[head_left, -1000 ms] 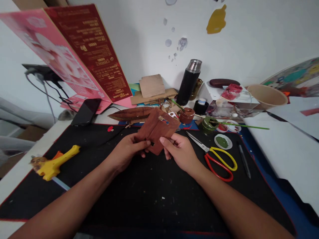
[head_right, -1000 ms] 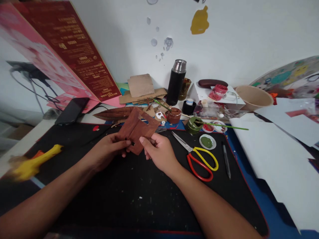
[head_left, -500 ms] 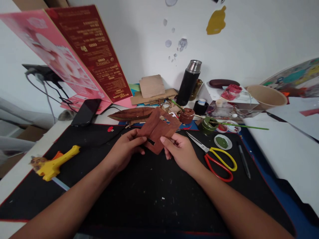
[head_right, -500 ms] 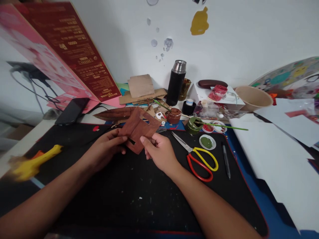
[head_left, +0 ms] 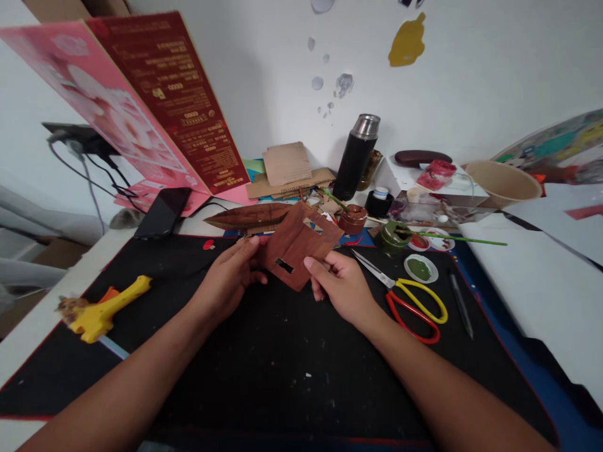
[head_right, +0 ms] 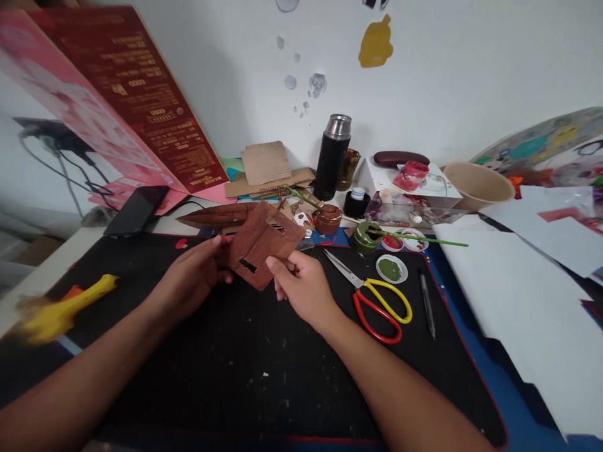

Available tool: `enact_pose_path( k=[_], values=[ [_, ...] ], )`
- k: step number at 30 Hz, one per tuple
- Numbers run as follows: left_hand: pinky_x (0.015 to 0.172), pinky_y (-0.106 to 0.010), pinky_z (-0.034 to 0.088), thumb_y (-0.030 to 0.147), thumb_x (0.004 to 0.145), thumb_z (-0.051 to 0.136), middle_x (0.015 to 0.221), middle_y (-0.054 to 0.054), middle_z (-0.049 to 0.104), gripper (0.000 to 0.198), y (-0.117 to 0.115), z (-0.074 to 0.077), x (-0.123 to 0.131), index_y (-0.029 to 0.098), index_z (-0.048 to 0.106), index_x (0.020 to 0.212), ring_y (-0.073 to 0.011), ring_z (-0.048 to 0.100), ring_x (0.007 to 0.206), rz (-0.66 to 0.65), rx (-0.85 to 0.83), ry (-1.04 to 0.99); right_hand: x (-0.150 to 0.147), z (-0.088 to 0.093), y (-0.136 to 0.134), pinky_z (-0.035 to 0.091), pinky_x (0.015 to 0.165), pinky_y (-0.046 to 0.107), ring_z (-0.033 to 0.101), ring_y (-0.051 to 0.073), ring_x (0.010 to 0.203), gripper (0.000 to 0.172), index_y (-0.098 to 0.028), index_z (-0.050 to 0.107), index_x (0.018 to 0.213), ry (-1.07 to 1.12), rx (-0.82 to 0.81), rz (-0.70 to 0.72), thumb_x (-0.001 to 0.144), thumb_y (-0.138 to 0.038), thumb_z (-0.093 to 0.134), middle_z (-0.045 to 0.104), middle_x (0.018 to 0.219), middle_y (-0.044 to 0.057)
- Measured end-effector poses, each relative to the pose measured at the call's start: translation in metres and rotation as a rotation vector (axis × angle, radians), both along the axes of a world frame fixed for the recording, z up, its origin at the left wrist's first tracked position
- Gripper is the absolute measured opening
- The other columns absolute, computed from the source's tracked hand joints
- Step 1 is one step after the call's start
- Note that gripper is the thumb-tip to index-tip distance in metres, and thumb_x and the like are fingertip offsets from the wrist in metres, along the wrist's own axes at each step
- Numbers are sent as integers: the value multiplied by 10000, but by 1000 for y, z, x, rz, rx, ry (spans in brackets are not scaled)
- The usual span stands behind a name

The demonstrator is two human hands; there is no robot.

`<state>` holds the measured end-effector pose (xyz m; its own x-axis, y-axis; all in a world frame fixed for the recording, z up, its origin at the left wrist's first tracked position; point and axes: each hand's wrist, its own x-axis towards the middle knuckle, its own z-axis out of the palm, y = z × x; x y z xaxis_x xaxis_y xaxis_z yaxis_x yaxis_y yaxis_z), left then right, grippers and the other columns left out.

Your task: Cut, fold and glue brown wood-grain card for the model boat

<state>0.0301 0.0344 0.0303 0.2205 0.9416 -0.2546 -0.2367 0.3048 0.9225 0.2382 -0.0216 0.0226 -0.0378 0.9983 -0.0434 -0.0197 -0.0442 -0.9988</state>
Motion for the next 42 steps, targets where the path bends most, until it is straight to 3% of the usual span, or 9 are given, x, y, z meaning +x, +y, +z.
enact_pose_path(
  k=[2, 5, 13, 18, 24, 26, 30, 34, 42],
  values=[
    [527, -234, 510, 564, 784, 834, 994, -94, 727, 483, -5, 2, 2, 162, 734, 1034, -191, 656, 795, -128, 31, 24, 0, 0, 0, 433, 477, 259, 515, 113, 463, 411, -237, 581, 794, -6, 1, -3, 897, -623, 678, 557, 564, -60],
    [541, -222, 488, 473, 737, 897, 847, -48, 711, 408, -8, 1, 3, 168, 726, 948, -159, 632, 715, -193, 60, 80, 0, 0, 0, 431, 475, 258, 511, 111, 463, 403, -236, 587, 804, 6, 1, 2, 894, -617, 684, 553, 568, -61],
    [531, -214, 468, 378, 718, 908, 786, -38, 716, 313, -6, -4, 4, 151, 743, 857, -129, 617, 646, -148, 41, 63, -1, 0, -1, 422, 472, 257, 513, 109, 463, 438, -236, 570, 763, 8, -5, 20, 890, -638, 692, 554, 568, -59],
    [498, -217, 465, 361, 689, 917, 797, -37, 724, 334, -6, 1, 5, 147, 754, 887, -132, 623, 618, -72, -11, -35, -1, -1, -2, 422, 485, 257, 530, 104, 480, 472, -227, 559, 700, 3, -35, 128, 883, -635, 710, 572, 598, -43],
    [584, -256, 531, 321, 676, 895, 738, -18, 713, 297, -2, 6, -1, 166, 748, 884, -151, 637, 610, -57, -44, -152, 2, -2, 0, 424, 499, 257, 545, 109, 497, 366, -227, 584, 725, -9, -51, 216, 891, -527, 712, 591, 625, -43],
    [648, -270, 556, 324, 662, 905, 727, -18, 715, 316, -2, 8, -4, 171, 758, 896, -154, 650, 622, -125, -75, -162, 3, -2, 2, 418, 497, 262, 537, 115, 483, 338, -226, 600, 712, 26, -68, 197, 870, -495, 730, 586, 597, -48],
    [777, -316, 574, 366, 690, 906, 853, -60, 775, 341, -4, 10, -10, 166, 772, 932, -185, 706, 725, -440, -143, -41, 8, 1, 4, 476, 612, 294, 610, 156, 632, 315, -212, 721, 825, 161, -105, 73, 763, -502, 830, 697, 746, -8],
    [858, -335, 547, 410, 800, 825, 1021, -69, 794, 327, -5, 11, -11, 179, 770, 1025, -221, 716, 912, -673, -6, 160, 16, 4, 7, 438, 644, 301, 577, 158, 679, 368, -218, 791, 924, 181, -169, 6, 862, -579, 752, 688, 795, 16],
    [809, -321, 525, 406, 848, 729, 1027, -37, 767, 307, 0, 17, -14, 204, 754, 1077, -206, 680, 893, -729, 134, 364, 25, 9, 7, 431, 686, 313, 587, 164, 730, 414, -246, 818, 955, 125, -180, 189, 912, -642, 705, 694, 834, 33]
  ],
)
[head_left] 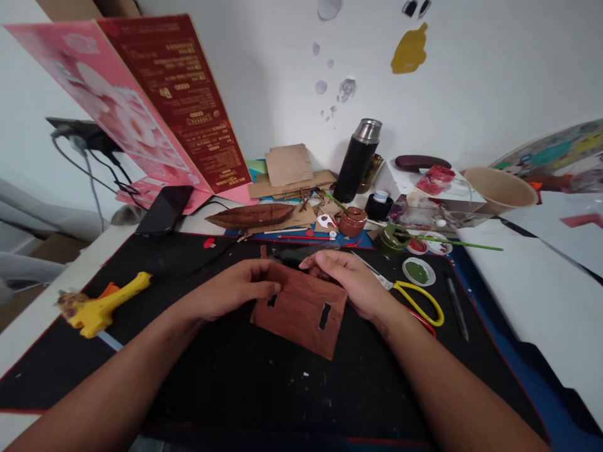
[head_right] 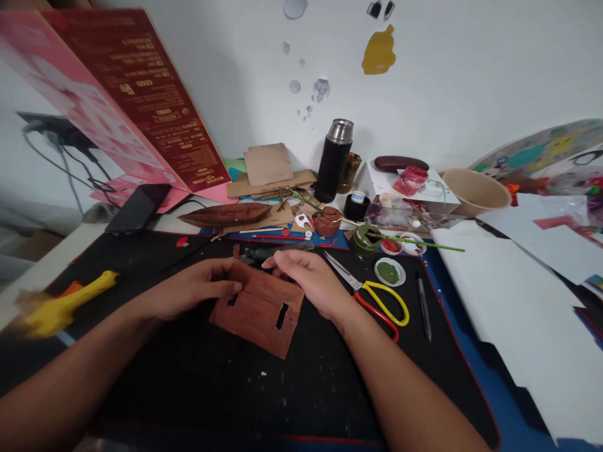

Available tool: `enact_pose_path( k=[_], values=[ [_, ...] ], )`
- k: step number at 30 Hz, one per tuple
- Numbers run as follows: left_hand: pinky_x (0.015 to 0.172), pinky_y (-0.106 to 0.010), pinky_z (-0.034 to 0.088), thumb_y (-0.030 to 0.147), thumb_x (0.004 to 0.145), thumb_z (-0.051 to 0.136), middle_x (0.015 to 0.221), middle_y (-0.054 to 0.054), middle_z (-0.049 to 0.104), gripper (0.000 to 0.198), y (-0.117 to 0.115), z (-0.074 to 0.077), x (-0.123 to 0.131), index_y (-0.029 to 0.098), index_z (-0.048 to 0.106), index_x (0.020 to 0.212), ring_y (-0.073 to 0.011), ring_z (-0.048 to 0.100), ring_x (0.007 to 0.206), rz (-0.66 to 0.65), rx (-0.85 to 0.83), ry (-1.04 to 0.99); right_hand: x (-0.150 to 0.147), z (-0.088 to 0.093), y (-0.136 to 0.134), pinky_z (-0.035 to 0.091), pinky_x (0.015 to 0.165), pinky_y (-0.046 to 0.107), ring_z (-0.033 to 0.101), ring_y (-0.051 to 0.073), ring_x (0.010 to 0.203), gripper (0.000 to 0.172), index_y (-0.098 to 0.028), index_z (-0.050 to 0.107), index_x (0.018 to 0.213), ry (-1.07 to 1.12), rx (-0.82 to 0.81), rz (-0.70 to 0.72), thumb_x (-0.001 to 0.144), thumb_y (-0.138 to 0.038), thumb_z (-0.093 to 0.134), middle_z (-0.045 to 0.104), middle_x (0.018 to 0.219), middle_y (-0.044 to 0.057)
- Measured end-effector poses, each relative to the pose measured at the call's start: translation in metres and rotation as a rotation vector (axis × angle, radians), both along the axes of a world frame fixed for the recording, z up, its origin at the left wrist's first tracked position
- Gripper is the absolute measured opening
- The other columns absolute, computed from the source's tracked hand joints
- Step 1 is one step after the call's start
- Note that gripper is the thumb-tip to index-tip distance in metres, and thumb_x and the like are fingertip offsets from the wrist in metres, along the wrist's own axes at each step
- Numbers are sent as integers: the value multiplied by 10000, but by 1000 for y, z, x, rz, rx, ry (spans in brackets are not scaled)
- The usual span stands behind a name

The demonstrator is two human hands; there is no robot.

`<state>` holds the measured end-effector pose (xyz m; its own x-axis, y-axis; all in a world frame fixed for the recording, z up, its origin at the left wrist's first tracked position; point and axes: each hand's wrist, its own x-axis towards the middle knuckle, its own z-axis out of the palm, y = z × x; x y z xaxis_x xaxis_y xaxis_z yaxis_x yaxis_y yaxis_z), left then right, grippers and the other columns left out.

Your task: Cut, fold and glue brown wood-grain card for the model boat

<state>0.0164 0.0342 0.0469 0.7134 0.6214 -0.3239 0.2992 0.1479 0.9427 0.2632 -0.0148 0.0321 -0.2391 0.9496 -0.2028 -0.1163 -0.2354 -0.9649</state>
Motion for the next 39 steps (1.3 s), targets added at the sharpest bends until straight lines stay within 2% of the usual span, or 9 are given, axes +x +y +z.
enact_pose_path(
  k=[3, 7, 10, 14, 19, 24, 30, 39],
  values=[
    [793, -319, 525, 400, 825, 746, 1010, -38, 762, 304, -1, 4, 0, 203, 756, 1056, -200, 676, 870, 36, -30, -1, 0, 2, -2, 461, 731, 323, 625, 174, 781, 389, -245, 799, 973, -49, -12, 82, 862, -618, 774, 736, 902, 29],
    [801, -331, 519, 432, 788, 777, 1020, -45, 758, 361, -2, 3, 1, 197, 737, 1058, -207, 681, 877, 152, -132, -43, -1, 2, -3, 482, 739, 318, 634, 175, 813, 348, -227, 770, 950, -97, 20, 169, 849, -559, 798, 736, 913, 19],
    [782, -320, 498, 450, 773, 786, 1005, -38, 753, 376, -3, 1, 2, 193, 738, 1045, -203, 671, 859, 179, -90, -5, -5, 1, -4, 487, 734, 313, 629, 176, 830, 307, -214, 756, 942, -149, 79, 203, 886, -516, 761, 727, 925, 24],
    [758, -328, 495, 457, 774, 769, 1008, -40, 755, 379, -6, 0, 5, 200, 748, 1051, -220, 675, 856, 154, -26, 48, -13, -3, -6, 463, 672, 294, 596, 162, 764, 282, -203, 735, 900, -218, 137, 169, 923, -482, 707, 694, 861, 14],
    [784, -367, 518, 480, 740, 785, 1054, -61, 772, 464, -6, -4, 8, 198, 750, 1108, -258, 698, 891, 220, -74, 34, -18, -5, -6, 455, 663, 291, 578, 160, 747, 261, -205, 727, 870, -234, 199, 89, 931, -454, 679, 676, 828, 10],
    [862, -407, 526, 494, 736, 812, 1076, -68, 782, 457, -5, -5, 6, 206, 764, 1089, -276, 707, 948, 244, -85, 8, -17, -4, -5, 459, 674, 298, 584, 161, 739, 248, -211, 715, 870, -234, 199, 56, 933, -447, 666, 675, 826, 11],
    [859, -383, 517, 523, 760, 825, 1084, -63, 769, 450, -4, -5, 5, 210, 756, 1076, -265, 701, 969, 238, -80, -11, -18, -6, -6, 476, 678, 305, 595, 173, 764, 262, -209, 714, 886, -249, 209, 63, 940, -458, 654, 680, 848, 24],
    [819, -365, 521, 537, 720, 852, 1038, -61, 762, 476, -8, -8, 9, 192, 723, 1021, -248, 702, 898, 310, -135, -35, -19, -5, -7, 480, 679, 302, 603, 176, 771, 268, -218, 712, 886, -272, 206, 71, 944, -471, 646, 686, 854, 24]
  ],
)
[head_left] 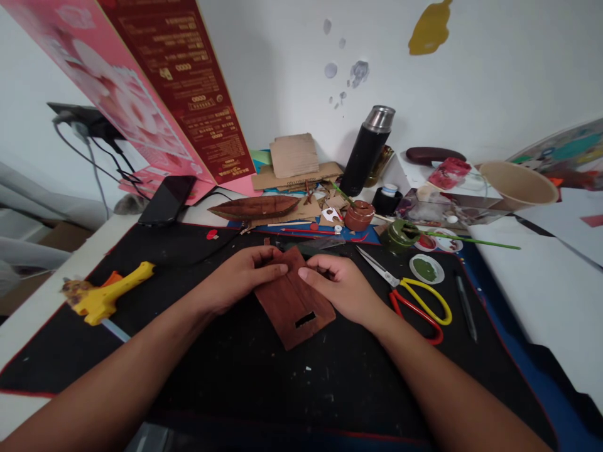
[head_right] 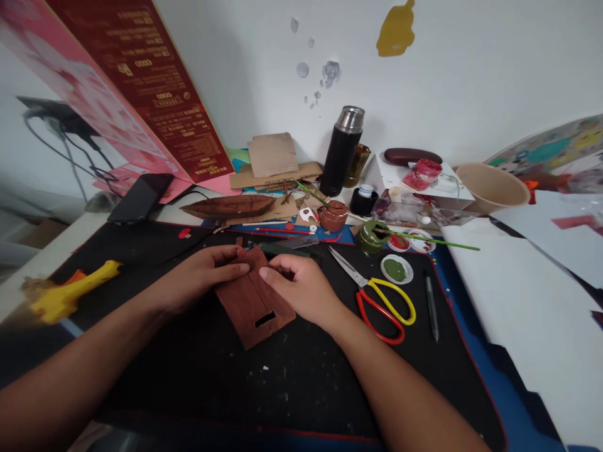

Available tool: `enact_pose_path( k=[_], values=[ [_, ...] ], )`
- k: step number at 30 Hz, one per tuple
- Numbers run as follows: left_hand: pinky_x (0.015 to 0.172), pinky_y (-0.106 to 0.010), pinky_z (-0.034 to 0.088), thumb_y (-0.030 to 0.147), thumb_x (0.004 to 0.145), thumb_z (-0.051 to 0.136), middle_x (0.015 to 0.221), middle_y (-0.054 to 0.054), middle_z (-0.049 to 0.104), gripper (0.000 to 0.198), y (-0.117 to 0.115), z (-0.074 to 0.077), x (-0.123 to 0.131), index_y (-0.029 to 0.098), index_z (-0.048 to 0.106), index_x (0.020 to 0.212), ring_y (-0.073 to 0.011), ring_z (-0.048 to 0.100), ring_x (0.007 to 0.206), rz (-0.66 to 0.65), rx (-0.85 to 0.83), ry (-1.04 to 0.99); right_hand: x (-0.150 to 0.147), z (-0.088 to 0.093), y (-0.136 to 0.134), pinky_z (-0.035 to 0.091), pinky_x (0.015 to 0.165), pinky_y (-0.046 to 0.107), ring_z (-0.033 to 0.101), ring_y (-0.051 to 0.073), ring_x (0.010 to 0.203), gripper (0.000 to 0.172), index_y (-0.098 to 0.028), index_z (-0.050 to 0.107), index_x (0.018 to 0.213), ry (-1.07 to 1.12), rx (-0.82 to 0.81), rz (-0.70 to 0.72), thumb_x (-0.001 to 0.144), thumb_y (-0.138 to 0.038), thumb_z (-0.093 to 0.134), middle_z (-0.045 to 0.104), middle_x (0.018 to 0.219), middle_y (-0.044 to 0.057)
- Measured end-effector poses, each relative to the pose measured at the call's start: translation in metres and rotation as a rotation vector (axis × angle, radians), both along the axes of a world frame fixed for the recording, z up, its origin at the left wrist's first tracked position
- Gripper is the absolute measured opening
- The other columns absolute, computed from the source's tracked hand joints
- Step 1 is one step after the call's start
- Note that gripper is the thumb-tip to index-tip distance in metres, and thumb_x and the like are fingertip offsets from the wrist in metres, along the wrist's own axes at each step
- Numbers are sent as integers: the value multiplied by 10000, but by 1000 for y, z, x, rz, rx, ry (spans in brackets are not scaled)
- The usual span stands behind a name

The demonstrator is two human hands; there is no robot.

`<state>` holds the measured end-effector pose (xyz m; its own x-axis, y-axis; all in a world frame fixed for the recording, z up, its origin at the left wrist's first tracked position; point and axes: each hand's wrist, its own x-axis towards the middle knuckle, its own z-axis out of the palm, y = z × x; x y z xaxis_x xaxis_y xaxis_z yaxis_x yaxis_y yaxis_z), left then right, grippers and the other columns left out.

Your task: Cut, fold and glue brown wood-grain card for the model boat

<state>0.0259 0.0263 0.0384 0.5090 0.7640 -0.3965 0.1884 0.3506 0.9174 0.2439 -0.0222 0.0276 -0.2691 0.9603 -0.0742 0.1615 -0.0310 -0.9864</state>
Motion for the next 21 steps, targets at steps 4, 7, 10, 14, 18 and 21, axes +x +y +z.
enact_pose_path(
  k=[4, 7, 10, 14, 18, 21],
  values=[
    [790, -343, 524, 517, 715, 850, 1011, -46, 757, 457, 0, 0, 1, 196, 739, 1020, -232, 694, 871, 10, 11, 22, 0, -1, 0, 483, 685, 302, 609, 178, 773, 265, -222, 716, 890, -5, 6, 7, 943, -471, 645, 700, 860, 24],
    [761, -329, 517, 506, 710, 846, 968, -34, 748, 445, 0, 1, 1, 192, 744, 1007, -220, 679, 836, 14, 19, 44, 0, -1, 0, 477, 687, 298, 605, 173, 770, 263, -217, 715, 886, -14, 22, 10, 948, -462, 642, 695, 853, 18],
    [754, -325, 513, 500, 697, 843, 944, -27, 739, 445, -1, 1, 2, 186, 743, 996, -215, 671, 819, 25, 29, 54, 0, -1, 0, 474, 694, 296, 608, 171, 775, 260, -212, 721, 891, -28, 28, 11, 953, -451, 639, 696, 856, 15],
    [759, -326, 509, 488, 694, 833, 948, -25, 738, 450, -2, 0, 3, 188, 733, 1013, -215, 675, 815, 29, 22, 39, -1, -2, 0, 486, 706, 300, 616, 175, 792, 251, -210, 733, 907, -36, 34, 4, 952, -439, 638, 707, 872, 19],
    [750, -331, 506, 470, 706, 803, 946, -23, 742, 422, -2, 0, 4, 199, 733, 1022, -219, 674, 803, 10, 23, 45, -2, -2, -1, 484, 696, 297, 624, 176, 788, 243, -219, 739, 909, -49, 34, 1, 955, -436, 640, 723, 879, 20],
    [743, -334, 500, 445, 732, 761, 948, -21, 740, 373, -1, 1, 3, 206, 737, 1017, -235, 673, 827, -25, 93, 90, -2, -2, -1, 487, 698, 300, 630, 180, 794, 245, -223, 742, 911, -42, 29, 1, 959, -440, 640, 728, 885, 22]
  ],
)
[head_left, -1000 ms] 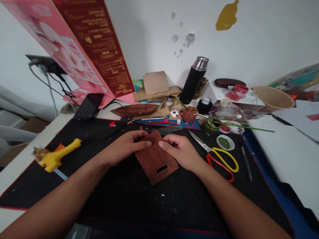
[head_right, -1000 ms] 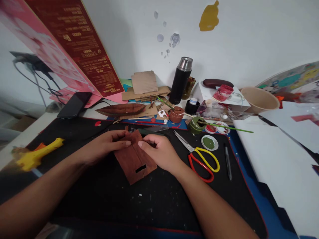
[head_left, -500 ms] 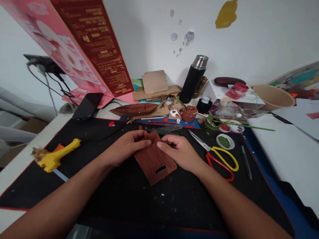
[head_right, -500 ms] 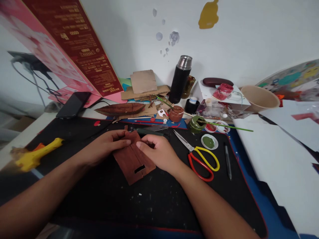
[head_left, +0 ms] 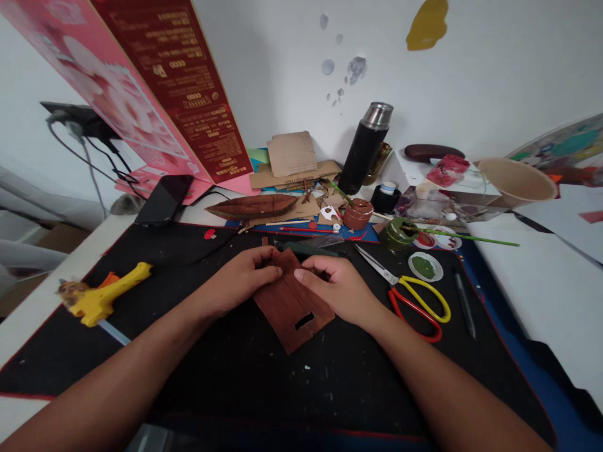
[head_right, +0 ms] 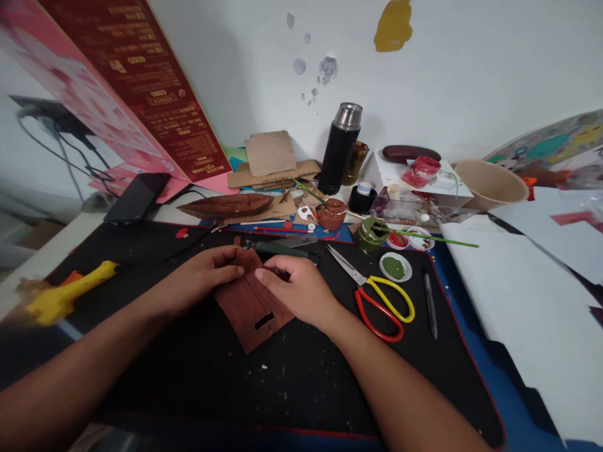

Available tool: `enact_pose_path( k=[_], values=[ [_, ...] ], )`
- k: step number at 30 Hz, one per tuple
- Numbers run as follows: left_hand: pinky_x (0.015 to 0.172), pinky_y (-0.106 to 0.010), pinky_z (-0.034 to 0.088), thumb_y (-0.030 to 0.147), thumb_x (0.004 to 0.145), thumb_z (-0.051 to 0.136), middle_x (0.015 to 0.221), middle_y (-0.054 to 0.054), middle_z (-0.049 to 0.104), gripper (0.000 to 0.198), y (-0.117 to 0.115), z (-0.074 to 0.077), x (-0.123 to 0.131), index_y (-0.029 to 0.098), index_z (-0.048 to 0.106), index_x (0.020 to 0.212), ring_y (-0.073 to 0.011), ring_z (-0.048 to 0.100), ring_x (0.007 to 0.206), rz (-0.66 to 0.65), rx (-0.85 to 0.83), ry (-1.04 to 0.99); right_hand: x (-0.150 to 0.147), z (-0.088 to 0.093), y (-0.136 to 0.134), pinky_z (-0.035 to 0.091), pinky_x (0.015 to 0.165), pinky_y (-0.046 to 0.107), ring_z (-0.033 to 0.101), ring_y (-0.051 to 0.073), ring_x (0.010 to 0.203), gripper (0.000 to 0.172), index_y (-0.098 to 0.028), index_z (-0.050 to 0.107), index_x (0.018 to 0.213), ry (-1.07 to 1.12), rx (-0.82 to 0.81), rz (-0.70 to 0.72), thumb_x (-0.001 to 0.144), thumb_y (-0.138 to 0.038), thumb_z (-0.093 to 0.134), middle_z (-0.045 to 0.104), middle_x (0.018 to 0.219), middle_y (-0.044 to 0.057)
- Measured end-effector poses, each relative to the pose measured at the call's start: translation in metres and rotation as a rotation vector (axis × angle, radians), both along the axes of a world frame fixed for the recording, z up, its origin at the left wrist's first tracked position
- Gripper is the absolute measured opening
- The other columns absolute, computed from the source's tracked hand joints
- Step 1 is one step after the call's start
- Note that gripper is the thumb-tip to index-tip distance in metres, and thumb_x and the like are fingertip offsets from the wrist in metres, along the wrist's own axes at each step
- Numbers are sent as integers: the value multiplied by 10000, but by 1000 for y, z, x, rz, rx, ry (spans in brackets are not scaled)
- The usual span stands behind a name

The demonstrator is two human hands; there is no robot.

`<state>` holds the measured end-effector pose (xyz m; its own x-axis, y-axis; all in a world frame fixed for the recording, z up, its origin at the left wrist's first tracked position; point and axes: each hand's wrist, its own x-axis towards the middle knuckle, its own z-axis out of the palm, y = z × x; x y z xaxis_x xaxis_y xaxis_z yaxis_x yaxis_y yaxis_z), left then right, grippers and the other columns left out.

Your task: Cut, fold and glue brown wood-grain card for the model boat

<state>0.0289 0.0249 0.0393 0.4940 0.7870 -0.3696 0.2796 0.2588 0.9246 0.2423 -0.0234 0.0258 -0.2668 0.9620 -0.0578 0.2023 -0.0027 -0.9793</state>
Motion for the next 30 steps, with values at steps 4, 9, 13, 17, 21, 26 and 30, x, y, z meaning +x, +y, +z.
enact_pose_path(
  k=[4, 9, 13, 17, 21, 26, 30],
  values=[
    [735, -334, 495, 443, 734, 740, 953, -24, 739, 357, 0, 0, 0, 209, 738, 1003, -244, 673, 841, -9, 40, 24, 0, 0, 1, 494, 700, 305, 625, 180, 789, 239, -221, 733, 908, 28, -4, -6, 961, -433, 637, 721, 881, 25],
    [783, -357, 506, 506, 737, 755, 994, -40, 742, 398, 3, 2, -2, 210, 714, 1000, -263, 680, 889, -17, 36, 32, 0, 0, 1, 499, 706, 308, 624, 186, 803, 243, -221, 733, 907, -2, 12, -25, 959, -438, 635, 719, 885, 29],
    [770, -342, 498, 544, 743, 780, 970, -35, 724, 413, 5, 4, -5, 200, 705, 958, -247, 660, 875, -29, 87, 56, 0, 1, 1, 486, 709, 304, 624, 180, 796, 246, -218, 731, 913, 9, 14, -28, 959, -438, 631, 712, 880, 22],
    [693, -292, 478, 552, 752, 824, 884, -8, 685, 422, 7, 3, -7, 195, 671, 916, -190, 626, 772, 57, 30, -43, 1, 1, 1, 473, 691, 299, 617, 176, 779, 253, -217, 713, 901, 45, -12, -43, 963, -446, 627, 696, 861, 16],
    [609, -254, 429, 536, 735, 846, 797, 19, 645, 423, 13, -1, -9, 200, 637, 884, -141, 573, 663, 278, 76, -124, 1, 0, 1, 491, 711, 307, 632, 183, 801, 249, -220, 718, 913, 75, -33, -49, 958, -452, 639, 714, 883, 22],
    [599, -271, 419, 645, 781, 774, 686, 11, 606, 476, 21, -2, -14, 192, 628, 777, -141, 520, 612, 331, 255, 7, 0, -1, 1, 497, 704, 309, 630, 185, 797, 248, -224, 716, 910, 79, -50, -53, 951, -459, 648, 715, 883, 30],
    [761, -304, 498, 680, 826, 736, 1042, -52, 746, 564, 16, 3, -15, 214, 714, 1143, -230, 653, 889, 191, 265, 39, 0, -1, 1, 500, 715, 313, 630, 185, 805, 247, -223, 717, 930, 85, -59, -48, 955, -455, 636, 715, 899, 34]
  ],
)
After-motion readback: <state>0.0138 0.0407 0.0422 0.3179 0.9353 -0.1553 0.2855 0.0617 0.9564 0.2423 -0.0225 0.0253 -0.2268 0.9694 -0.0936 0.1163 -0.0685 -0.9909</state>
